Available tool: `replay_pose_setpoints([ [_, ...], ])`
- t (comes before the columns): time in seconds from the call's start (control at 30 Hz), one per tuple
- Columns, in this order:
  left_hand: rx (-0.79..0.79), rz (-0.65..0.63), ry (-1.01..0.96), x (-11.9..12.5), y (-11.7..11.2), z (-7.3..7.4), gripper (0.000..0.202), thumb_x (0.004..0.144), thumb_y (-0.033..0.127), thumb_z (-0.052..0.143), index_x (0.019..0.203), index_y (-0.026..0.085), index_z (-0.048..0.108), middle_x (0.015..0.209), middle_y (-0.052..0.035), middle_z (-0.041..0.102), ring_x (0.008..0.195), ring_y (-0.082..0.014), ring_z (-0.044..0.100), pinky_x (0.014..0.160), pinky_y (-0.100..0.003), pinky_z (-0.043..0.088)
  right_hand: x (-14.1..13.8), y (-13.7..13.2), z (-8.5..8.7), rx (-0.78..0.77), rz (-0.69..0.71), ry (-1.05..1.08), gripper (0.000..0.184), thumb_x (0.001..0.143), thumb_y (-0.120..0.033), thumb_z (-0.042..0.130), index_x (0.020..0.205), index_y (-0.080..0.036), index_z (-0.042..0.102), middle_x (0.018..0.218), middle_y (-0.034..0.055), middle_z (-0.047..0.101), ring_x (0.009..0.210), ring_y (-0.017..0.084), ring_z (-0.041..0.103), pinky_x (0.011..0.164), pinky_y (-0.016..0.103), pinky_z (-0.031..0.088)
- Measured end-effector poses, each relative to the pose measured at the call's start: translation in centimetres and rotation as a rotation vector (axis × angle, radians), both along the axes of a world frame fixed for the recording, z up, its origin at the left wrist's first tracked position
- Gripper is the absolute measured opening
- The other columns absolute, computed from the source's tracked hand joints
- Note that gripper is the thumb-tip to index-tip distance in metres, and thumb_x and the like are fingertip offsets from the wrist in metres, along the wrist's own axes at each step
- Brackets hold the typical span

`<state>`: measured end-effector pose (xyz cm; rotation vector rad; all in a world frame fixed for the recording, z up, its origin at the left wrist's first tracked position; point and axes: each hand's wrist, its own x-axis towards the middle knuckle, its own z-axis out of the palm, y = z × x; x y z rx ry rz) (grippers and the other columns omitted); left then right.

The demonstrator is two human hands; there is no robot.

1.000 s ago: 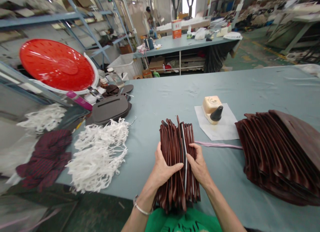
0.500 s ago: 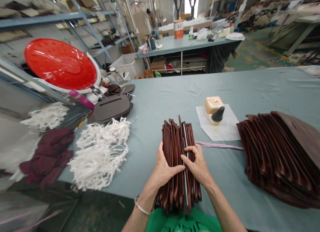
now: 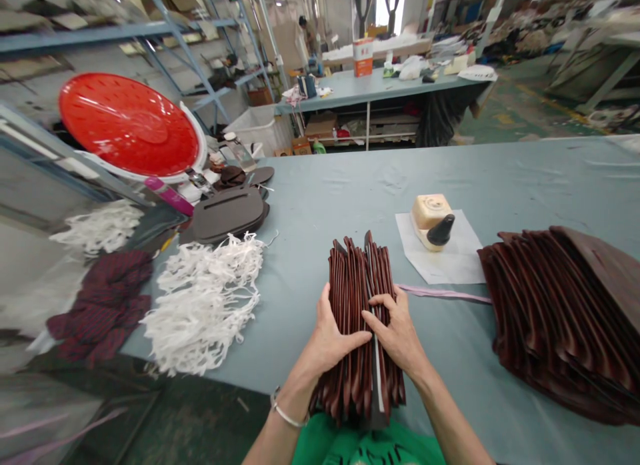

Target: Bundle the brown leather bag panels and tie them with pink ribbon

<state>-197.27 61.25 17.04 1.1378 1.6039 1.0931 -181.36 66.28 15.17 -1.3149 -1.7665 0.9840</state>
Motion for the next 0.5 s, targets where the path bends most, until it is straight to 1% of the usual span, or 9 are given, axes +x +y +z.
replay_pose_setpoints([
  [0.07, 0.005, -0.012, -0.007, -0.1, 0.0, 0.0, 0.115, 0.062, 0.038, 0.081, 0.147, 0.023, 0.005, 0.146, -0.0169, 0.028, 0.137, -0.0332, 0.029, 0.114, -0.053, 0.019, 0.0, 0.0, -0.1, 0.034, -0.002, -0.008, 0.019, 0.083, -0.033, 0.057, 0.099, -0.024, 0.056, 0.126, 0.0101, 0.039, 0.137, 0.026, 0.022, 0.112, 0.05, 0.024],
  [0.13, 0.012, -0.014, -0.014, -0.3, 0.0, 0.1, 0.113, 0.063, 0.039, 0.08, 0.147, 0.024, 0.006, 0.146, -0.016, 0.03, 0.137, -0.0334, 0.029, 0.115, -0.054, 0.019, 0.0, 0.0, 0.0, 0.119, -0.024, -0.047, 0.022, 0.083, -0.028, 0.056, 0.104, -0.024, 0.055, 0.131, 0.0115, 0.035, 0.135, 0.027, 0.024, 0.111, 0.05, 0.025],
  [0.17, 0.014, -0.017, -0.019, -0.3, 0.0, 0.1, 0.111, 0.064, 0.039, 0.079, 0.147, 0.024, 0.006, 0.146, -0.0154, 0.031, 0.137, -0.0333, 0.029, 0.115, -0.053, 0.019, 0.0, 0.0, 0.2, 0.172, -0.03, -0.082, 0.022, 0.083, -0.026, 0.055, 0.105, -0.024, 0.056, 0.135, 0.0117, 0.031, 0.135, 0.028, 0.025, 0.11, 0.051, 0.026],
  [0.23, 0.018, -0.025, -0.032, -0.3, 0.0, 0.1, 0.109, 0.065, 0.038, 0.078, 0.147, 0.024, 0.007, 0.146, -0.0144, 0.032, 0.137, -0.0331, 0.029, 0.115, -0.053, 0.018, -0.2, 0.0, 0.7, 0.262, -0.027, -0.173, 0.017, 0.085, -0.024, 0.052, 0.099, -0.024, 0.061, 0.141, 0.0106, 0.023, 0.135, 0.03, 0.024, 0.109, 0.053, 0.026],
  [0.27, 0.019, -0.026, -0.041, -0.3, -0.1, 0.1, 0.109, 0.066, 0.037, 0.078, 0.147, 0.024, 0.007, 0.146, -0.0141, 0.033, 0.137, -0.033, 0.029, 0.116, -0.053, 0.018, -0.4, 0.0, 1.0, 0.287, -0.019, -0.219, 0.016, 0.086, -0.025, 0.051, 0.095, -0.024, 0.063, 0.144, 0.0098, 0.021, 0.135, 0.032, 0.023, 0.108, 0.054, 0.027],
  [0.33, 0.018, -0.03, -0.061, -0.4, -0.1, 0.0, 0.109, 0.066, 0.036, 0.078, 0.147, 0.024, 0.006, 0.146, -0.0138, 0.033, 0.137, -0.0331, 0.03, 0.116, -0.053, 0.018, -0.6, 0.1, 1.5, 0.3, -0.004, -0.289, 0.015, 0.087, -0.031, 0.052, 0.088, -0.023, 0.065, 0.146, 0.0097, 0.018, 0.135, 0.035, 0.023, 0.105, 0.057, 0.029],
  [0.43, 0.019, -0.039, -0.093, -0.5, -0.1, 0.0, 0.109, 0.066, 0.036, 0.077, 0.148, 0.024, 0.005, 0.147, -0.0141, 0.031, 0.137, -0.033, 0.028, 0.116, -0.053, 0.018, -0.7, 0.2, 1.8, 0.29, 0.007, -0.32, 0.023, 0.08, -0.044, 0.062, 0.086, -0.022, 0.064, 0.146, 0.012, 0.018, 0.134, 0.038, 0.024, 0.102, 0.058, 0.032],
  [0.5, 0.024, -0.047, -0.119, -0.7, -0.2, 0.0, 0.109, 0.067, 0.035, 0.077, 0.148, 0.024, 0.005, 0.147, -0.0143, 0.03, 0.138, -0.0329, 0.027, 0.116, -0.053, 0.017, -0.7, 0.3, 1.8, 0.28, 0.018, -0.327, 0.024, 0.078, -0.044, 0.065, 0.086, -0.021, 0.062, 0.146, 0.0121, 0.019, 0.135, 0.037, 0.023, 0.102, 0.057, 0.033],
])
